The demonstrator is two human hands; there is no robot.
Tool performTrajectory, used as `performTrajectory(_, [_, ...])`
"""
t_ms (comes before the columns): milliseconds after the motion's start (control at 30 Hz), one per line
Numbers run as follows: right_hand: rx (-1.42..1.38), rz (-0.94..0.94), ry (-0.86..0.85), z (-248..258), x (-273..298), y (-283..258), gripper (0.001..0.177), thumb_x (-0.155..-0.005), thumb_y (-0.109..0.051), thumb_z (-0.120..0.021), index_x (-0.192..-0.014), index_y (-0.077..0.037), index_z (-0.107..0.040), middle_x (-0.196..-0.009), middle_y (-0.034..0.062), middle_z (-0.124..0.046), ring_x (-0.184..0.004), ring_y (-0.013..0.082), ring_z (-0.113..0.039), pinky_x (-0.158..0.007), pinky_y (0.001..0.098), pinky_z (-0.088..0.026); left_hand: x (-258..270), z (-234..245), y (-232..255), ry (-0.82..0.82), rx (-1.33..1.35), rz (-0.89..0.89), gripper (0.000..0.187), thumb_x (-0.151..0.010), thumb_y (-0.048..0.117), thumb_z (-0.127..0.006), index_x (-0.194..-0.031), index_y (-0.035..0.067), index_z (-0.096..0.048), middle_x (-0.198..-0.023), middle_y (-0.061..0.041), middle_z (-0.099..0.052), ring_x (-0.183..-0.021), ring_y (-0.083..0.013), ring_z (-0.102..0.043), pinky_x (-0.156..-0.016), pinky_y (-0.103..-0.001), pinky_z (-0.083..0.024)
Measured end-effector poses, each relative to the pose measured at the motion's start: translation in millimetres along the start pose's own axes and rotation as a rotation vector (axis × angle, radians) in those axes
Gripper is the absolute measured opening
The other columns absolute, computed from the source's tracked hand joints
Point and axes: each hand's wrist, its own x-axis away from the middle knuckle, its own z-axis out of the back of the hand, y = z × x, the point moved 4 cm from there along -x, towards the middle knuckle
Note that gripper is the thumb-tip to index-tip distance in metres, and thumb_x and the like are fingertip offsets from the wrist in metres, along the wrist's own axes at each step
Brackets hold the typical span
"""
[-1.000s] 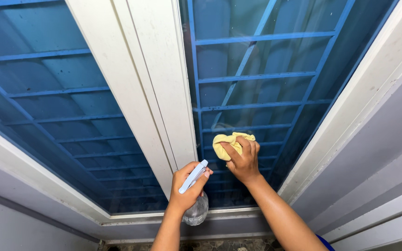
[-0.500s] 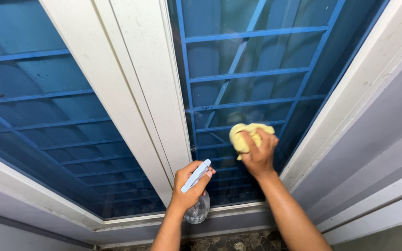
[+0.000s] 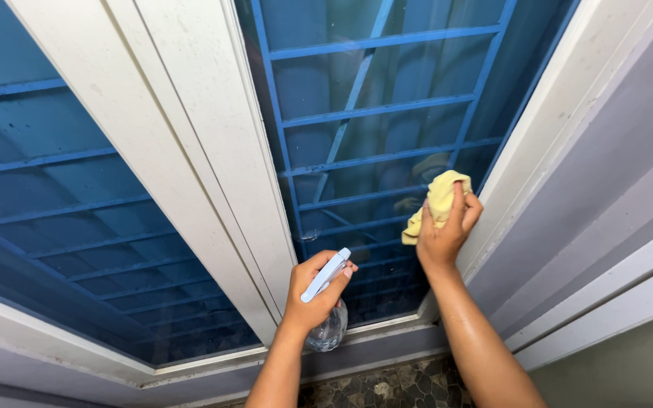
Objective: The person sprays a liquid from a bottle onto a window pane and wipes the surface with a cloth, moving across different sections of the glass.
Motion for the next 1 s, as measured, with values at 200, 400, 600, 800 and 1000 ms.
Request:
performTrajectory(200, [0.103,0.128,-0.141,-7,18,-18,0.07,-0.081,-0.001,-0.078,-0.145,-0.003,-0.051,-0.134,0.0231,-0.042,-0.126,0.0411,-0.045,-0.108,0.049,-0.041,-6,-6,2,-0.018,-0.008,0.014,0.015,-0.09,0.014,-0.071,-0.098,0.001,-0.074,-0.073,0.0,-0.072,-0.049,-0.0038,-0.056,-0.043,-0.022,-0.044])
performTrajectory(400, [0.149,0.326,-0.357,6,26,-14,0.067,-0.07,-0.007,-0.082,-0.134,-0.013,-0.062,-0.128,0.0179,-0.05,-0.119,0.0402,-0.05,-0.102,0.0533,-0.04,-11,-13,0,-0.031,0.002,-0.007,0.016,-0.091,0.014,-0.072,-0.099,0.001,-0.076,-0.072,-0.005,-0.071,-0.049,-0.0044,-0.057,-0.043,-0.022,-0.045])
performTrajectory(600, [0.226,0.189,-0.196,39,-6,23,0.065,-0.079,0.0,-0.078,-0.141,-0.007,-0.06,-0.131,0.0207,-0.046,-0.122,0.0407,-0.05,-0.106,0.0472,-0.043,-8,-18,1,-0.016,0.023,-0.045,0.016,-0.09,0.014,-0.072,-0.099,0.001,-0.074,-0.079,-0.003,-0.075,-0.051,-0.0036,-0.058,-0.044,-0.022,-0.046])
performTrajectory(800, [0.011,0.063,-0.061,26,-32,18,0.064,-0.096,0.003,-0.072,-0.154,-0.003,-0.046,-0.137,0.0169,-0.041,-0.129,0.0336,-0.05,-0.113,0.0414,-0.044,-4,-16,5,0.014,-0.02,-0.056,0.016,-0.09,0.014,-0.072,-0.099,0.002,-0.074,-0.077,-0.002,-0.075,-0.05,-0.0036,-0.057,-0.045,-0.021,-0.044])
performTrajectory(1000, [0.024,0.118,-0.121,20,-13,18,0.067,-0.092,0.003,-0.075,-0.152,-0.001,-0.046,-0.139,0.0182,-0.04,-0.13,0.0363,-0.048,-0.113,0.0434,-0.042,2,-20,7,0.065,-0.057,-0.049,0.016,-0.09,0.015,-0.073,-0.099,0.002,-0.075,-0.071,-0.003,-0.073,-0.048,-0.0044,-0.057,-0.045,-0.021,-0.043])
